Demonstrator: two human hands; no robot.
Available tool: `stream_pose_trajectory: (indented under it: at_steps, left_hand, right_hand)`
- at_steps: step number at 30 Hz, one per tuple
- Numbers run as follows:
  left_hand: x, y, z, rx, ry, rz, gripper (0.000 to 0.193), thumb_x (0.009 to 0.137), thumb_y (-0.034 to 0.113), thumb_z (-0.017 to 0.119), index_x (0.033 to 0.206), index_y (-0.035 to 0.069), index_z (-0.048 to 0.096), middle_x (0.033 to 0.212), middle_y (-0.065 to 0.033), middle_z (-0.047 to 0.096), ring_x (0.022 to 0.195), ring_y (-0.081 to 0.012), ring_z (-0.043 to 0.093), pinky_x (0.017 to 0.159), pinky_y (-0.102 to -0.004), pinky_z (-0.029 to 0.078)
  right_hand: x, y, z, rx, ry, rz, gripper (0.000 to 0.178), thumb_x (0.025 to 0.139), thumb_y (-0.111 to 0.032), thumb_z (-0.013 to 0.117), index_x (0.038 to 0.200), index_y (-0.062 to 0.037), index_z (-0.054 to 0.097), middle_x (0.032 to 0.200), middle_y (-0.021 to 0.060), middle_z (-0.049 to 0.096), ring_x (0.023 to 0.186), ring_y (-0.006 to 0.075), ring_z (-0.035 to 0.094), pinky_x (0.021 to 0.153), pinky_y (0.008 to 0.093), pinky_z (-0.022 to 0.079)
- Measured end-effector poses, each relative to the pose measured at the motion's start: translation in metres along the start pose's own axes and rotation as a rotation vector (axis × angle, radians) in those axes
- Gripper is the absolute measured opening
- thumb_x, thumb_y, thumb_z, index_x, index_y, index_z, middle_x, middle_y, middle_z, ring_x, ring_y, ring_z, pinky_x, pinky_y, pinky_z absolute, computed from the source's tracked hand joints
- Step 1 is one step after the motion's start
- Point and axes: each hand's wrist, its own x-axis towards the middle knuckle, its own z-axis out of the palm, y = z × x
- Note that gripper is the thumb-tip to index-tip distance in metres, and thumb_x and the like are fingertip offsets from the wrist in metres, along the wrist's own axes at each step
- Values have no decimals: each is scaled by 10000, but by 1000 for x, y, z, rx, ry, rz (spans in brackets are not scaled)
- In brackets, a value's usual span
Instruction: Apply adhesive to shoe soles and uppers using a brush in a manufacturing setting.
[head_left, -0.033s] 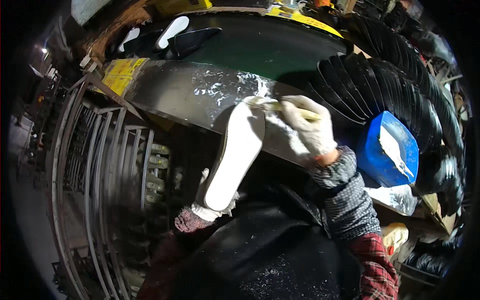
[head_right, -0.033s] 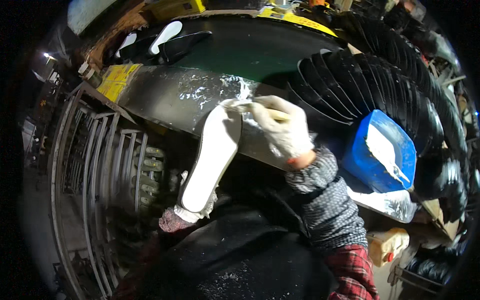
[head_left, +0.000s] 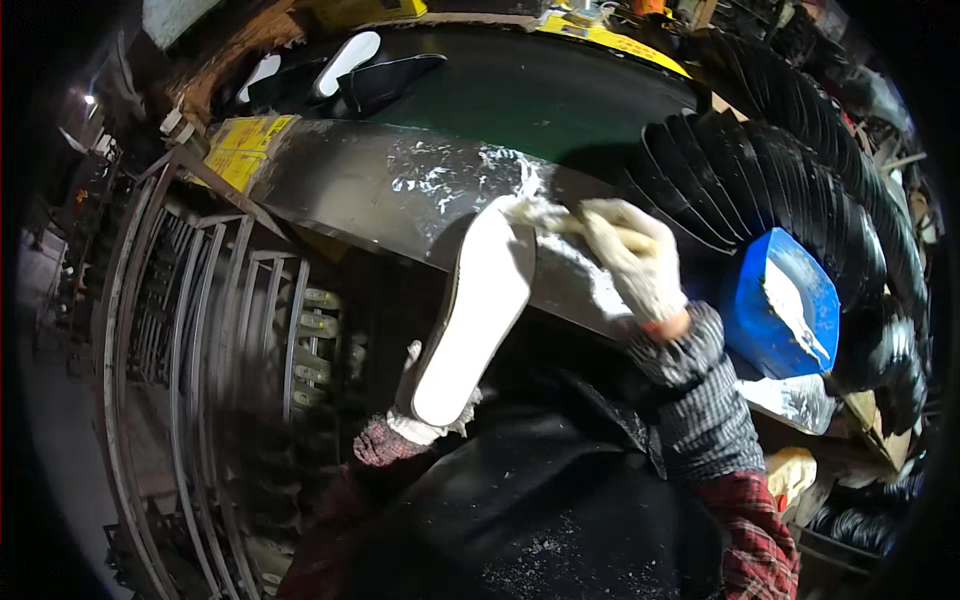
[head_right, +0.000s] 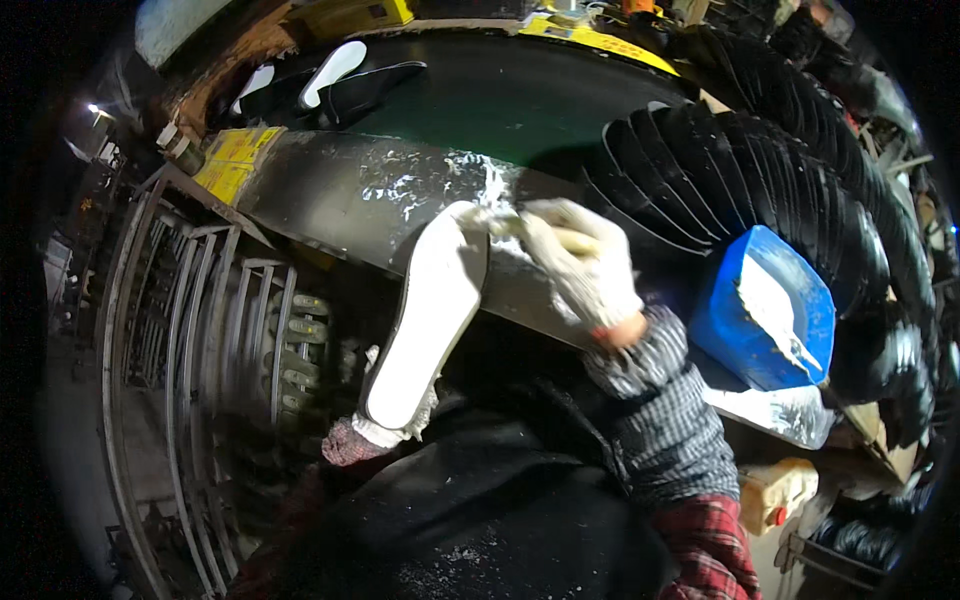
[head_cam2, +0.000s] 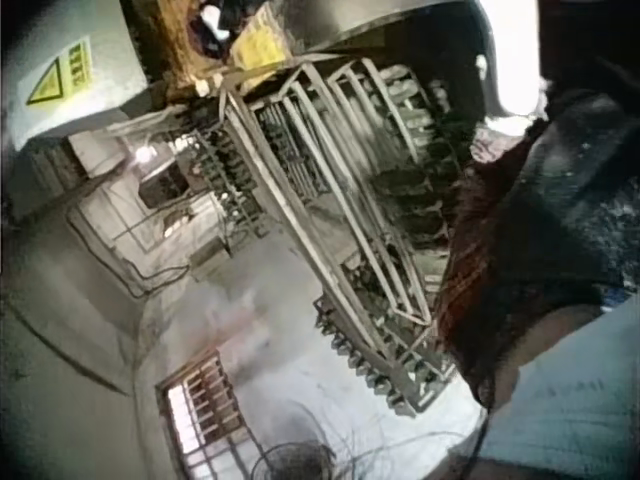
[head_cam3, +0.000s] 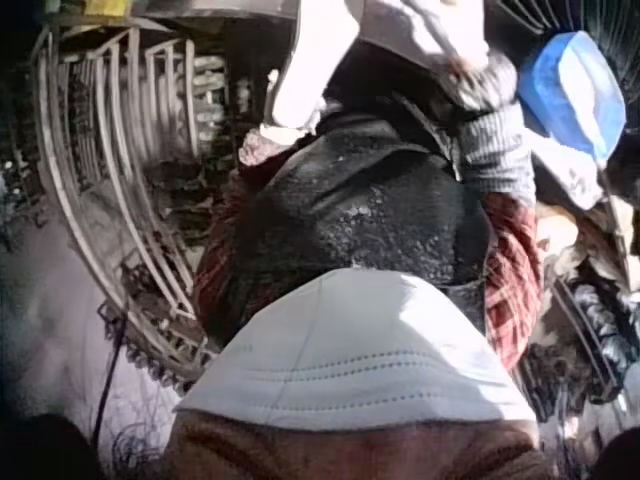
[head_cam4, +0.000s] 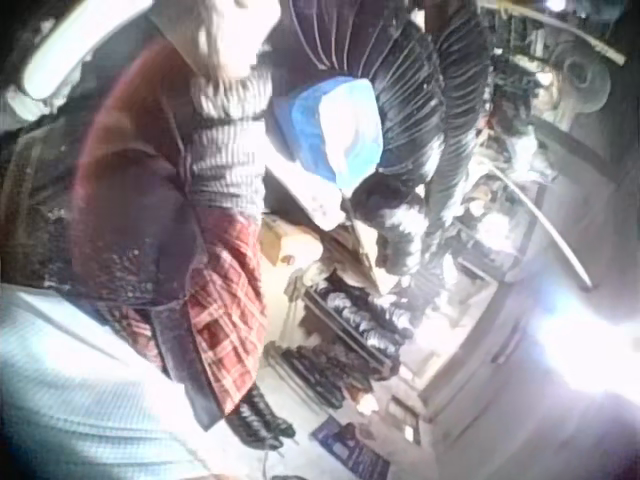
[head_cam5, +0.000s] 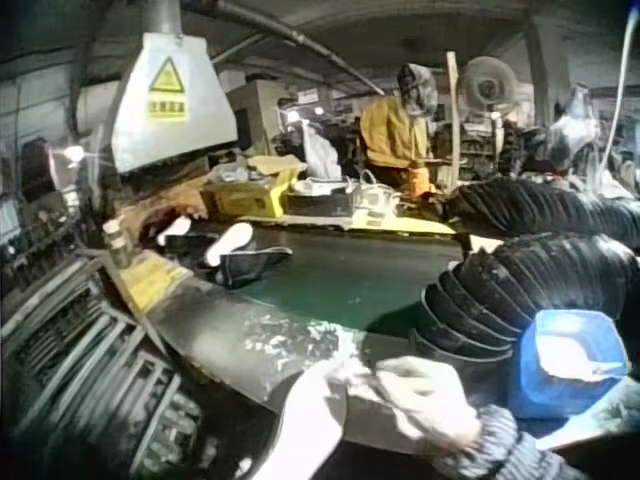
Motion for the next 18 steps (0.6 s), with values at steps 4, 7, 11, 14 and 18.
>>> stream_pose_trajectory:
  at_steps: [4,7,11,14,18]
  left_hand:
    - [-3,4,-21,-71,86,47,904,844,767,350,1389,48,410,1006,-384,587,758,-512,647,555,-601,547]
    - [0,8,0,4,-47,-99,893,845,759,378,1412,68,387,1071,-377,575,822,-517,642,617,-615,546]
    - [6,6,18,-16,-100,-135,811,879,708,391,1418,102,406,1158,-330,572,945,-491,628,714,-615,542]
    - [5,-5,27,-25,-39,12,915,866,752,322,1413,20,368,1072,-379,580,790,-505,649,621,-578,566]
    - [0,-6,40,343,121,123,812,936,631,337,1456,8,308,1434,-230,403,1345,-389,353,1101,-489,323]
  right_hand:
    - [-52,8,-18,-93,-236,-140,196,854,-159,707,939,15,678,871,107,705,777,151,664,701,287,533]
    - [-31,-17,-11,-461,-342,-327,161,862,-151,706,919,-3,676,804,91,690,726,165,659,648,267,527]
    - [42,-30,8,-237,-20,-19,241,927,-215,651,948,25,651,769,43,665,666,76,592,575,221,474]
    - [-2,-47,29,-326,-358,-338,210,940,-181,604,938,20,666,788,93,686,683,146,643,602,272,514]
    - [-48,-59,40,-475,-717,-540,111,883,-102,608,839,-31,682,755,94,685,688,210,686,620,305,562]
